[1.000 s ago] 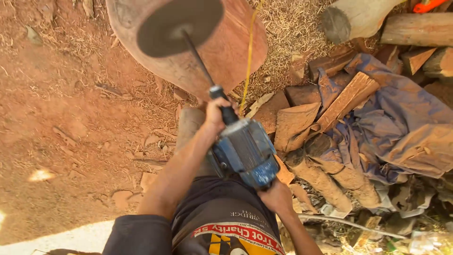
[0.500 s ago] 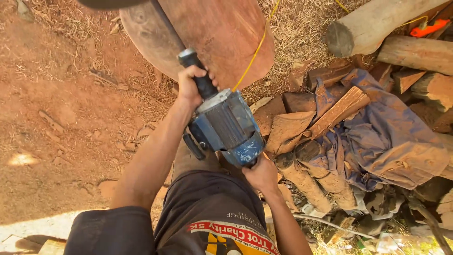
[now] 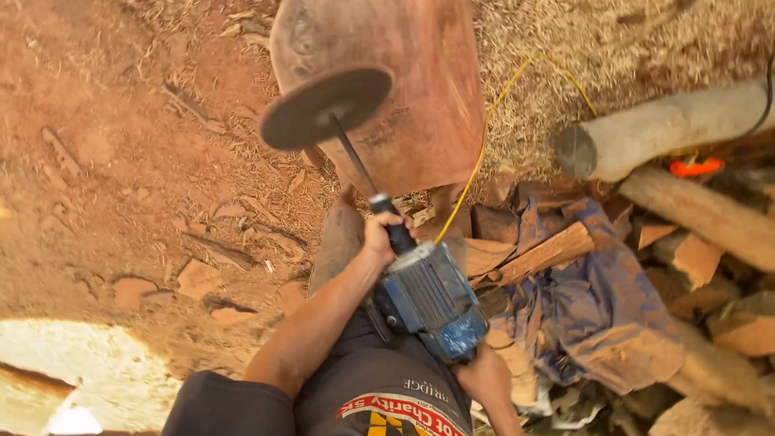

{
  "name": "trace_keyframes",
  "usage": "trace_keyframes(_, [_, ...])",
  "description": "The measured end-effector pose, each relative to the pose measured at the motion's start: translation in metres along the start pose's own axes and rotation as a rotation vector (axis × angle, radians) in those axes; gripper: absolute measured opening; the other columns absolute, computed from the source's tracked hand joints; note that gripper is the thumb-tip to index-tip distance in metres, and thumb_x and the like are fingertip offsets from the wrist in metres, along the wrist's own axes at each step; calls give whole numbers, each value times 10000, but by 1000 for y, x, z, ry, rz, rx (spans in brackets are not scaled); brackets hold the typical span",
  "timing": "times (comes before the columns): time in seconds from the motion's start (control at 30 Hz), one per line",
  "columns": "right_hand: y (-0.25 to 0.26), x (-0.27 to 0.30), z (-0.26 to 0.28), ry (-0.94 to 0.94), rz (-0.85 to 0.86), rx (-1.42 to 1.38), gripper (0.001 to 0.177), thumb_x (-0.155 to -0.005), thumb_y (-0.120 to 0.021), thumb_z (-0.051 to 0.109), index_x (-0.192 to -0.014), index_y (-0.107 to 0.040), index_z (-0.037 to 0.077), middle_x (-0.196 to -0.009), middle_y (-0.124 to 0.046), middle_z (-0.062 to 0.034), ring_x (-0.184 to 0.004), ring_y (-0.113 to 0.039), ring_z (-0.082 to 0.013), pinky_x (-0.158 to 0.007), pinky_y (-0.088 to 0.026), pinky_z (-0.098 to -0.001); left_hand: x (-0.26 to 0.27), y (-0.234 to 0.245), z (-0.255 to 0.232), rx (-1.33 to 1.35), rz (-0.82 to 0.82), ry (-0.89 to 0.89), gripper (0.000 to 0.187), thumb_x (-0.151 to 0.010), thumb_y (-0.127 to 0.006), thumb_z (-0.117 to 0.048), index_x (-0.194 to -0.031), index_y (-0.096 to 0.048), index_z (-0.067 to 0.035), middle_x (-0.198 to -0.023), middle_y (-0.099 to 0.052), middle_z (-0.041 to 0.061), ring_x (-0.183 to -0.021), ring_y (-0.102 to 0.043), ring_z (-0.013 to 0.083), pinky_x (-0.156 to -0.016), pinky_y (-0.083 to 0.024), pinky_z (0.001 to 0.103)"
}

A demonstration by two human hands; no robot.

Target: Sanding and shaping a large piece of wood using a power grinding tool

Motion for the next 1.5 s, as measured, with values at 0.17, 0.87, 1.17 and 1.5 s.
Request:
trace_keyframes(0.17, [82, -48, 68, 322, -116, -31, 531, -699, -719, 381, -1101, -598, 56, -918, -747, -219, -826, -713, -452, -737, -580, -538, -2, -72, -93, -35, 132, -283, 190, -630, -661, -108, -793, -571, -76, -651, -613, 107, -555, -586, 247, -507, -532, 434])
trace_keyframes(0.87, [271, -112, -56, 228, 17, 634, 565, -667, -669, 396, -1196, -607, 207, -1040, -759, -171, -982, -688, -439, -797, -543, -531, -88, -52, 150, 615, -168, -304, 104, -679, -629, -154, -712, -545, -103, -670, -597, 94, -570, -567, 250, -526, -509, 428])
trace_keyframes(1.17, [283, -103, -36, 251, -269, 303, 548, -666, -708, 436, -1057, -630, 61, -803, -744, -178, -814, -680, -427, -737, -517, -503, -72, -200, 17, 298, 364, -466, 212, -671, -638, -142, -849, -539, -81, -695, -563, 122, -572, -566, 285, -507, -491, 473])
trace_keyframes(1.5, [261, -131, -157, 100, -110, 328, 475, -680, -792, 368, -1017, -641, 69, -863, -780, -152, -773, -741, -331, -729, -594, -466, -84, -165, 147, 319, 84, -386, 159, -663, -618, -82, -781, -511, -70, -672, -565, 136, -550, -568, 299, -491, -514, 480])
Point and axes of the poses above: each hand's wrist, its own x-axis away from the middle knuckle, its own y-axis out of the back of the hand, z = x × y, the point moved 3 cm from there along -x, towards the middle knuckle
